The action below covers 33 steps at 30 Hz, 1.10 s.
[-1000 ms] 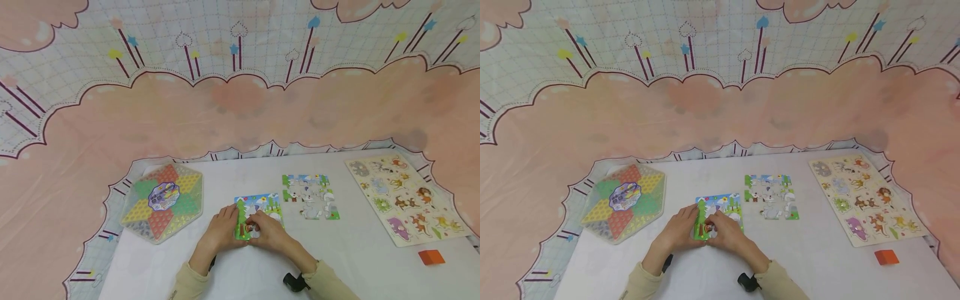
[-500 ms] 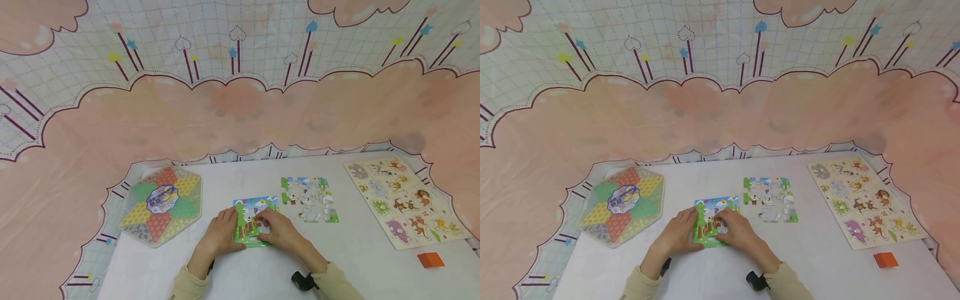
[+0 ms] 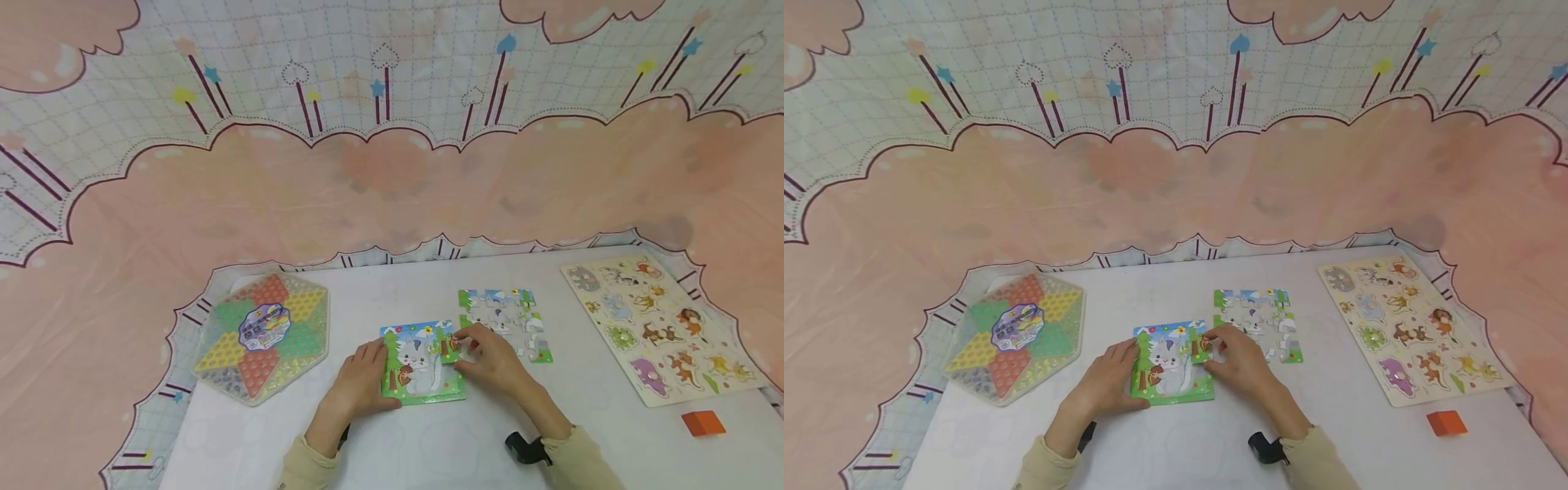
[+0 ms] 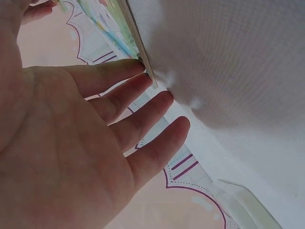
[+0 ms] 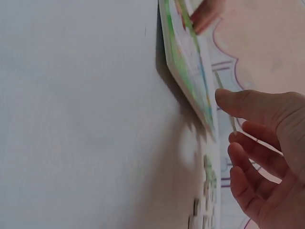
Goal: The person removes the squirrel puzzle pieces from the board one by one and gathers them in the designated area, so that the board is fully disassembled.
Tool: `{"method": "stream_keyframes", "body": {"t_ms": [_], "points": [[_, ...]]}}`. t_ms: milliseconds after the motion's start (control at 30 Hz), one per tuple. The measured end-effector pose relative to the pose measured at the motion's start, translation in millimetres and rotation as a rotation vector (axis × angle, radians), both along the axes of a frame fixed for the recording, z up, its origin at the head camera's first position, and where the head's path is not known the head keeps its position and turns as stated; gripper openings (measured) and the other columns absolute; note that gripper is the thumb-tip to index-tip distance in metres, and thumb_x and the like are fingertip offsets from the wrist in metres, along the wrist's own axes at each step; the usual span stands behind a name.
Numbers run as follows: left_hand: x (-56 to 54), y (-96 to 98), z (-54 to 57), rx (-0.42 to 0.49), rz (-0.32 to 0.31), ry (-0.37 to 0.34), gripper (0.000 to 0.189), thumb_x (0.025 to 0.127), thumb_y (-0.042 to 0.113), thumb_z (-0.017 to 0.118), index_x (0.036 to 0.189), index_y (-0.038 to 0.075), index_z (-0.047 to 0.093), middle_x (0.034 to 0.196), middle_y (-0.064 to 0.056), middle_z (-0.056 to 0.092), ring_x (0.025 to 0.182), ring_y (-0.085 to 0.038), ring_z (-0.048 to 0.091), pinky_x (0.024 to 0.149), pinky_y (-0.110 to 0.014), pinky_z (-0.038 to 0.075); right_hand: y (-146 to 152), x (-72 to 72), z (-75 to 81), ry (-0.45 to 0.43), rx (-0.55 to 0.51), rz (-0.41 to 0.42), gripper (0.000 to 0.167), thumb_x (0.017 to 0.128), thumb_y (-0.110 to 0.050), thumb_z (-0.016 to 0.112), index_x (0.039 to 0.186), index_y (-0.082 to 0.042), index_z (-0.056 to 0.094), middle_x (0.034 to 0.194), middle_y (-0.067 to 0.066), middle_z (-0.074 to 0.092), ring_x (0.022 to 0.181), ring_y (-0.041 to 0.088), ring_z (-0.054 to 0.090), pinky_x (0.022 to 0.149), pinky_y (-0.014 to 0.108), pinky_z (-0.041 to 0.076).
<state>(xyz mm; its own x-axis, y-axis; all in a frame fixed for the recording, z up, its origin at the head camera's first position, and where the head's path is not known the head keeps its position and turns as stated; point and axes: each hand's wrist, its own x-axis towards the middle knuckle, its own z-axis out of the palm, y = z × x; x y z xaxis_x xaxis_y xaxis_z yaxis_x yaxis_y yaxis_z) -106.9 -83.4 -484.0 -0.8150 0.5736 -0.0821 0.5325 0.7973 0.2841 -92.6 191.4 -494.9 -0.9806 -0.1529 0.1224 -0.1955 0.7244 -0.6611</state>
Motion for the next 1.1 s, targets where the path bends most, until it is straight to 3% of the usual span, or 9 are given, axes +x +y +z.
{"method": "stream_keyframes", "body": {"t_ms": [300,467,1100], "points": [[1.3,0.8,-0.1,-0.003,0.0,-0.019,0.098,0.071,0.047,0.086,0.14,-0.008,0.044,0.146,-0.021,0.04,0.132,-0.038,0.04,0.1,-0.053,0.041,26.4,1.7,-5.2,0.0,0.044,-0.084,0.043,0.073,-0.012,0.086,0.112,-0.009,0.068,0.099,0.001,0.065,0.081,0.017,0.057,0.069,0.034,0.047],[0.8,1.6,0.0,-0.007,-0.004,-0.004,0.098,0.071,0.048,0.086,0.14,-0.007,0.045,0.146,-0.021,0.04,0.132,-0.038,0.04,0.099,-0.053,0.042,33.9,4.9,-8.2,0.009,0.044,-0.096,0.045,0.073,-0.011,0.086,0.114,-0.009,0.067,0.106,0.002,0.068,0.083,0.017,0.059,0.07,0.033,0.048],[0.9,-1.1,2.4,-0.009,0.006,-0.011,0.098,0.071,0.048,0.086,0.14,-0.007,0.045,0.146,-0.021,0.04,0.132,-0.038,0.04,0.1,-0.053,0.041,32.9,5.4,-12.4,-0.041,0.054,-0.132,0.044,0.071,-0.011,0.088,0.109,-0.006,0.068,0.094,0.001,0.065,0.078,0.015,0.054,0.067,0.033,0.045]]}}
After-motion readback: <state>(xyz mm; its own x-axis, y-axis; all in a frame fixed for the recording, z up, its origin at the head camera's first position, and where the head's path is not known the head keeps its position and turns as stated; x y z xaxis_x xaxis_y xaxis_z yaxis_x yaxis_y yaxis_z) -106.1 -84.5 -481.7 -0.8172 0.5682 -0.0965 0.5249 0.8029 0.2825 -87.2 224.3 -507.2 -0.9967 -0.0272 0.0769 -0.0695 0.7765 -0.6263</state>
